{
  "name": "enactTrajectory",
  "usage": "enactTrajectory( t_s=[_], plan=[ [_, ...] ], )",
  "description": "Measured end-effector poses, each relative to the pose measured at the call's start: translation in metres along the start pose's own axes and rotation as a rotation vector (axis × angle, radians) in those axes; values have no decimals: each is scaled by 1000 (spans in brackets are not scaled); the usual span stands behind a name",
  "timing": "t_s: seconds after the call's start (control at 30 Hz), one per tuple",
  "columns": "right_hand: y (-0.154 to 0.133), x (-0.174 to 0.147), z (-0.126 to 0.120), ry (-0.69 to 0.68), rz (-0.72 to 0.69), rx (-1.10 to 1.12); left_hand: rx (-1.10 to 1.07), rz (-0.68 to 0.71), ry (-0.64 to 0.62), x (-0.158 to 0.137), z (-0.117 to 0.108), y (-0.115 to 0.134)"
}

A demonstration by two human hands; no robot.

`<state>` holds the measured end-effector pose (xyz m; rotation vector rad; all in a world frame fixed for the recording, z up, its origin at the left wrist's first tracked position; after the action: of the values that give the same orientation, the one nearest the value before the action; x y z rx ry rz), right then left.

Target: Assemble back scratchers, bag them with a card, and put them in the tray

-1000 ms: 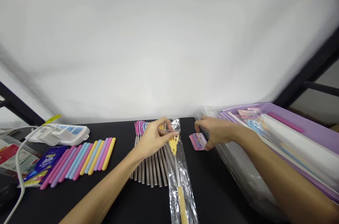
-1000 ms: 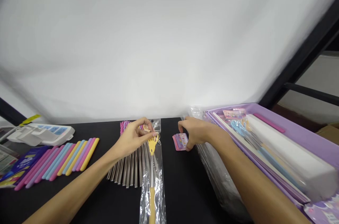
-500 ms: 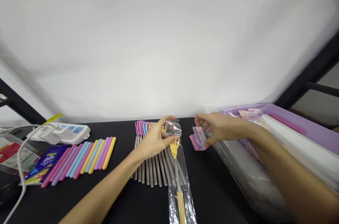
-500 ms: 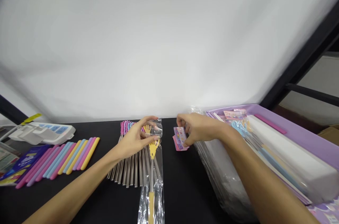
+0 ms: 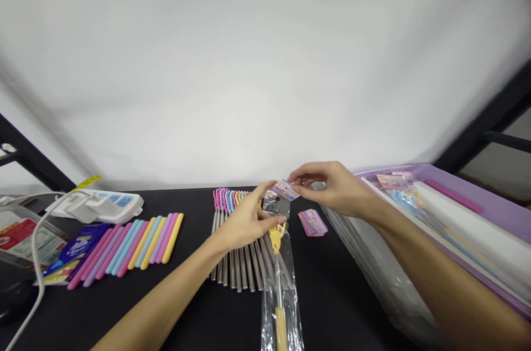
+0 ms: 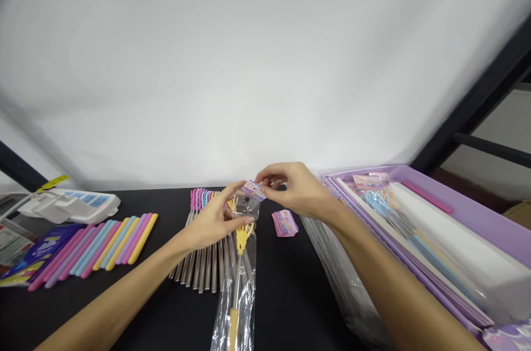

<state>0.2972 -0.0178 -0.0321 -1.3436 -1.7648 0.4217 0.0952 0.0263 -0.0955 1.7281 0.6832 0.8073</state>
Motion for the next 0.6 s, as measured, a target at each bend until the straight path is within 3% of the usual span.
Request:
enactTrajectory(
  t_s=[0.17, 0.27, 0.6],
  plan=[
    [-5, 0, 6, 70, -230, -105, -25, 4, -31, -1, 1, 3],
    [-8, 0, 4, 77, -287, -140, -63, 17, -85, -2, 1, 6],
    [9, 3, 10, 41, -25, 59, -53, -42, -62, -1, 1, -3]
  ],
)
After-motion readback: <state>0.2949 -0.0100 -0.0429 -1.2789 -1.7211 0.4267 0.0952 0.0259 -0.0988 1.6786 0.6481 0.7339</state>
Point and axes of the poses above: each hand's wrist, its own x-axis towards the middle knuckle, its own z-axis out of the palm, y = z × x, the point moved 1 cm from there along x, towards the middle knuckle, and after that the axes turned 9 degrees about y, right-handed, at the moved point
